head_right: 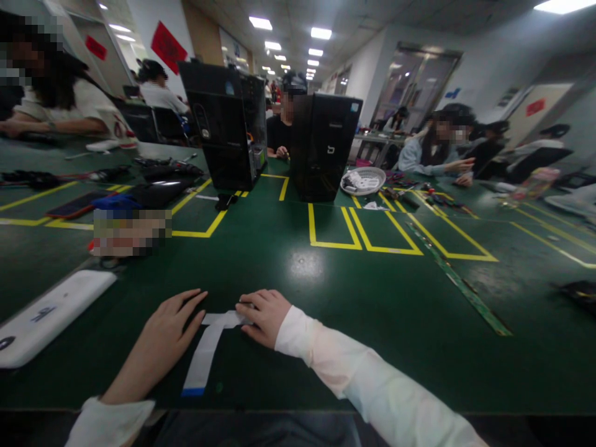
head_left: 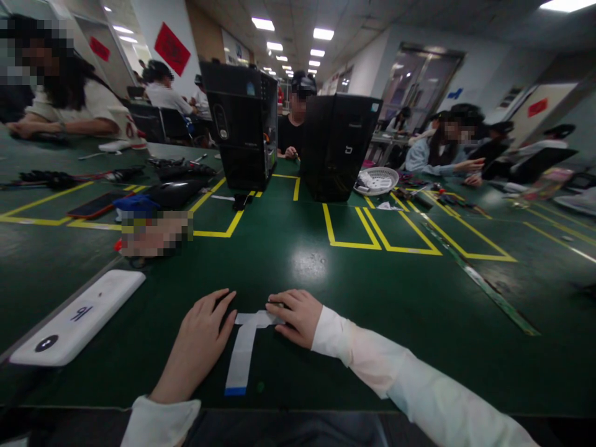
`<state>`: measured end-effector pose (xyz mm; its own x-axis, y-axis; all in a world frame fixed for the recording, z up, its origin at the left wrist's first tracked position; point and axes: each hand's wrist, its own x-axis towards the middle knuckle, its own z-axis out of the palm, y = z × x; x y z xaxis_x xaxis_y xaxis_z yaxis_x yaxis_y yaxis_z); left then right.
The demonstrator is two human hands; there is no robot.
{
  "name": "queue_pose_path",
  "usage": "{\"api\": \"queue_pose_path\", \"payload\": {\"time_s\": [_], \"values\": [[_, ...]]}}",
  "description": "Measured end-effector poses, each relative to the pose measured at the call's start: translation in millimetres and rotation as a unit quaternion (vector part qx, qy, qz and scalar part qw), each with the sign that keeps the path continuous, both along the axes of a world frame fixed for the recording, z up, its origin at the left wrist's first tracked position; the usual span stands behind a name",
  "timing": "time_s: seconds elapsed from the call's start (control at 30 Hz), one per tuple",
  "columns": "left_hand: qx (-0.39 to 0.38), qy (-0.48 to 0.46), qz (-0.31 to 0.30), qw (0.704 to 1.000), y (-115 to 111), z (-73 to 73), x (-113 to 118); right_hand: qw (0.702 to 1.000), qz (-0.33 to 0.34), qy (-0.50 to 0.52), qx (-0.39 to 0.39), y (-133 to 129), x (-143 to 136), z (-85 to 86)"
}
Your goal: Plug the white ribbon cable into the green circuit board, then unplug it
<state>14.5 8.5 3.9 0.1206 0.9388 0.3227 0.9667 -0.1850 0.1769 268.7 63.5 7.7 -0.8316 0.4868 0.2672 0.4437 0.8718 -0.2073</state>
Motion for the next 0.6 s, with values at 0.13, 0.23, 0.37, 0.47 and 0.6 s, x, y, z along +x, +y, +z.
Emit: {"api": "queue_pose_path", "payload": {"time_s": [0.13,0.23,0.37,0.47,0.6], "values": [[0.003,0.003,0.004,1.0,-0.2,0.8,0.4,1.0,0.009,-0.002,-0.009,0.6,4.1,3.5],[0.001,0.003,0.005,1.0,-0.8,2.0,1.0,0.998,0.052,0.024,-0.017,2.6,10.9,5.1],[-0.007,0.003,0.007,1.0,-1.3,2.8,0.7,0.997,0.044,0.065,-0.003,22.4,35.9,-3.9],[-0.008,-0.003,0.006,1.0,-1.1,2.4,-0.3,0.992,-0.083,0.083,0.046,53.1,75.5,-15.4],[-0.01,-0.009,0.007,1.0,-0.9,2.4,-0.6,0.906,-0.417,0.026,0.072,91.4,157.5,-17.5]]}}
